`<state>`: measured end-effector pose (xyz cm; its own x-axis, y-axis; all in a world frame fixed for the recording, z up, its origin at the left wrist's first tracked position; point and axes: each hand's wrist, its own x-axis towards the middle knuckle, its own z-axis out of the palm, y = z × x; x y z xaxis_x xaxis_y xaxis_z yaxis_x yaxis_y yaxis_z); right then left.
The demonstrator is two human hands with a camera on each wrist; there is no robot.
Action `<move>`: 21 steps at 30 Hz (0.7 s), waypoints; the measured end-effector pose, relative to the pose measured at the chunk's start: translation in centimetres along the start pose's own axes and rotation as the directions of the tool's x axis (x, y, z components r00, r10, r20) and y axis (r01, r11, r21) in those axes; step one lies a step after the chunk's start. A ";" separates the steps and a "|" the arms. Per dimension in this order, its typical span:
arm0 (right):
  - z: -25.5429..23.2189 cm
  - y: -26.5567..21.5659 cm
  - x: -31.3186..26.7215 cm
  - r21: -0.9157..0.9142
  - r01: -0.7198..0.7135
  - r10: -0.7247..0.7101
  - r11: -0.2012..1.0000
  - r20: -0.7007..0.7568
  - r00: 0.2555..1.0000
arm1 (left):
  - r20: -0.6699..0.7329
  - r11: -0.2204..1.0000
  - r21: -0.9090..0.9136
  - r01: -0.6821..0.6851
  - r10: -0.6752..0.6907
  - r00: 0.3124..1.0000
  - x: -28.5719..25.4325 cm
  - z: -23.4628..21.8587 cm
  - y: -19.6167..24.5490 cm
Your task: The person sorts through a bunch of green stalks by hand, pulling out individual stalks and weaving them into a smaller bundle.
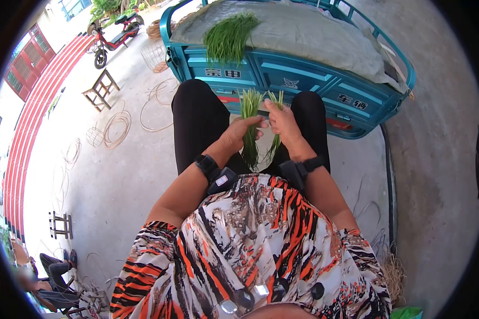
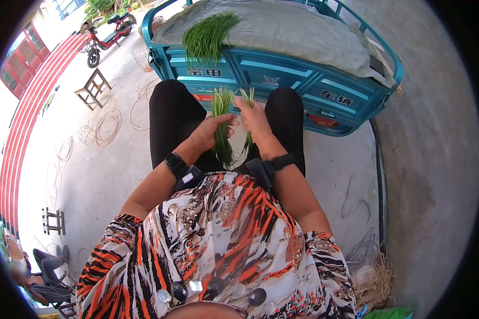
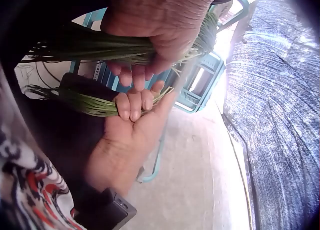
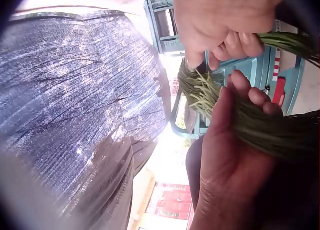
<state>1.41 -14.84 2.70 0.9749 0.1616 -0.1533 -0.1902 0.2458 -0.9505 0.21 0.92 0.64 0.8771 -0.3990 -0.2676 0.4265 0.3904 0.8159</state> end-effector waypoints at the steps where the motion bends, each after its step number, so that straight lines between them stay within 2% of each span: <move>1: 0.1 0.1 0.0 -0.039 -0.014 0.015 0.999 0.029 0.999 | 0.007 0.999 0.041 0.017 -0.018 1.000 -0.1 0.0 0.0; 4: 0.7 0.3 -0.3 -0.070 0.040 -0.041 0.997 -0.003 0.999 | 0.016 0.996 0.086 0.029 -0.030 0.999 -0.2 0.3 -0.2; 7: 0.6 0.3 -0.2 -0.035 0.014 -0.016 0.999 -0.060 0.998 | -0.017 0.997 0.076 -0.002 0.004 1.000 -0.3 0.4 -0.1; 10: 0.2 0.6 0.1 0.012 -0.002 0.002 1.000 -0.048 0.999 | -0.083 1.000 -0.008 -0.011 0.010 0.996 -0.2 0.1 0.1; 13: -0.6 0.9 0.6 0.143 -0.028 0.019 0.989 0.062 0.998 | -0.146 0.999 0.007 -0.051 0.051 0.988 0.0 -0.1 0.0; 16: -0.7 0.8 1.0 0.257 0.013 -0.006 0.966 -0.029 1.000 | -0.096 0.999 -0.027 -0.039 0.036 0.995 -0.3 0.1 0.2; 19: -0.2 0.7 1.4 0.272 0.188 -0.154 0.944 -0.144 0.978 | -0.139 0.995 -0.090 -0.048 0.035 0.990 -0.4 0.7 0.2; 21: -0.5 0.9 1.5 0.364 0.127 -0.090 0.923 -0.116 0.989 | -0.114 0.994 -0.092 -0.051 0.040 0.993 -0.4 0.5 0.2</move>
<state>2.78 -14.81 1.47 0.9949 0.0271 -0.0974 -0.0943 0.5948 -0.7983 -0.14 0.70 1.18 0.9130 -0.2859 -0.2910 0.3998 0.4852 0.7777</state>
